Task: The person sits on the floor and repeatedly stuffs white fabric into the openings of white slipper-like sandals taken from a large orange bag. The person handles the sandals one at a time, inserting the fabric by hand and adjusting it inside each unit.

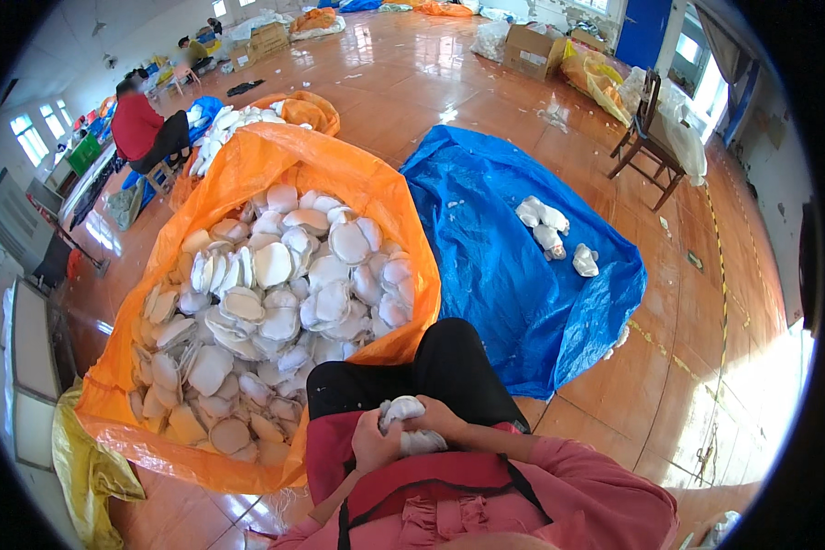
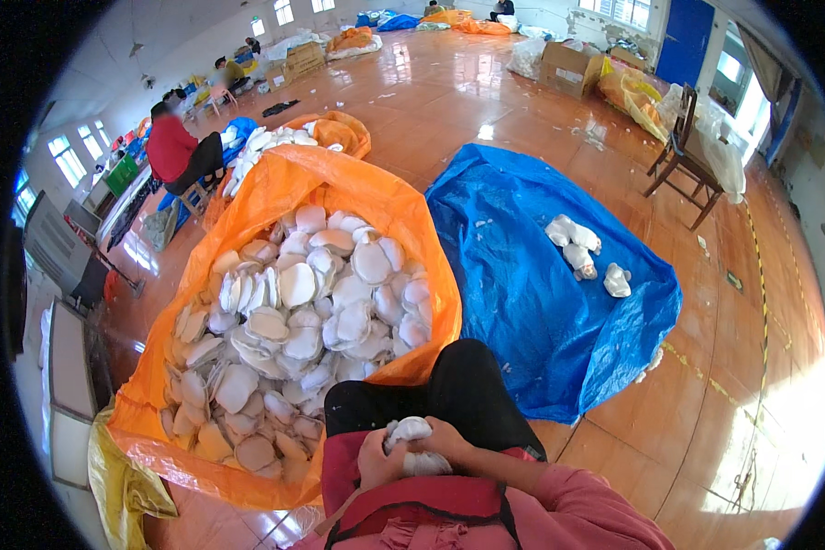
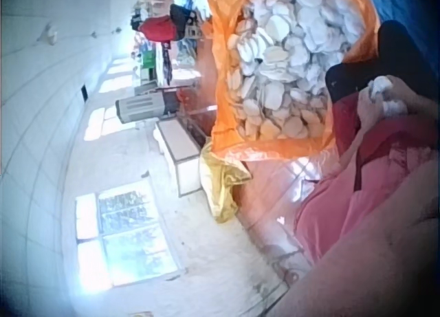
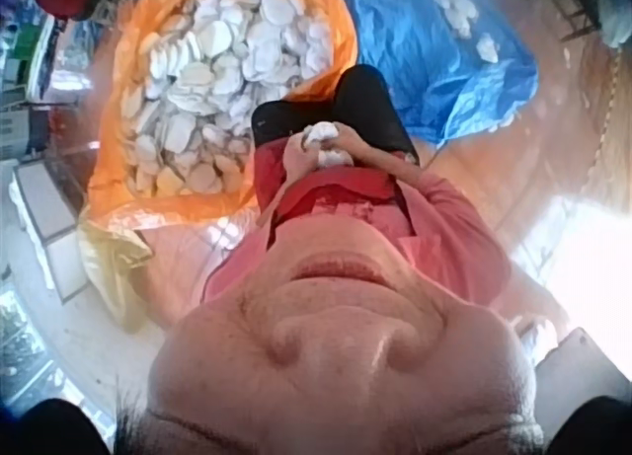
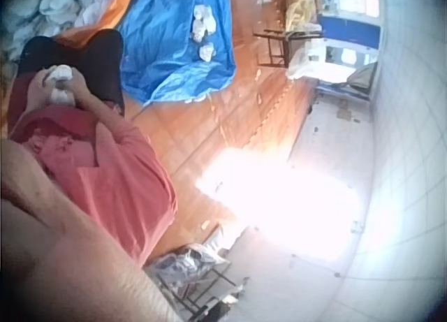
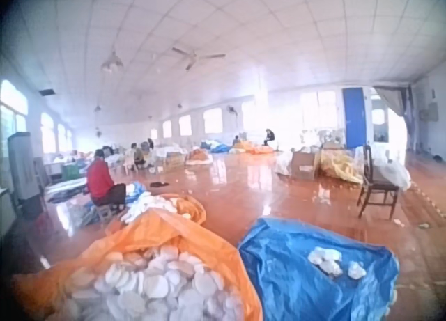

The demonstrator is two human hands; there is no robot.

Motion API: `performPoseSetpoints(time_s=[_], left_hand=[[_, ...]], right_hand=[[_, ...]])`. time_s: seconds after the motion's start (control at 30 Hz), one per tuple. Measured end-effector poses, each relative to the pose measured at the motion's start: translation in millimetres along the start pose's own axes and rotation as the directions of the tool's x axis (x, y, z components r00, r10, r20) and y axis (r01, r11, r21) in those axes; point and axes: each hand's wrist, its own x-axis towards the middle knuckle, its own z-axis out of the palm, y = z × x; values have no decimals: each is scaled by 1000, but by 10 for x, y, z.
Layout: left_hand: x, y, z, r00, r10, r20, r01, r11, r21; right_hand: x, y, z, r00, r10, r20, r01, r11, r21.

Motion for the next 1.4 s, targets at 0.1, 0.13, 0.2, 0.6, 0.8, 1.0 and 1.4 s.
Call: performPoseSetpoints(time_s=[0.1, 0.13, 0.2, 0.6, 0.8, 1.0, 1.4], left_hand=[[-26, -8, 8, 999, 41, 25, -42, 999, 21], [-12, -43, 15, 998, 57, 25, -57, 998, 8], [31, -97, 14, 999, -5, 47, 11, 992, -123], [7, -184, 32, 999, 25, -49, -39, 944, -328], [62, -226, 28, 995, -15, -96, -22, 928, -373], [128, -55, -63, 980, 125, -157, -154, 970, -187], [140, -28, -91, 957, 274, -95, -281, 957, -76]], right_hand=[[41, 23, -26, 1000, -26, 8, 26, 998, -64], [23, 25, -6, 999, -32, -20, 31, 999, -38], [-68, -40, 58, 996, -42, -74, 43, 999, 13], [-180, -139, -110, 968, -145, 203, 8, 832, 554], [-209, -150, -104, 954, -92, 286, -49, 891, 450], [-113, -125, -34, 965, -85, 250, -17, 924, 382], [-164, -172, -64, 948, -54, 313, -105, 878, 467]])
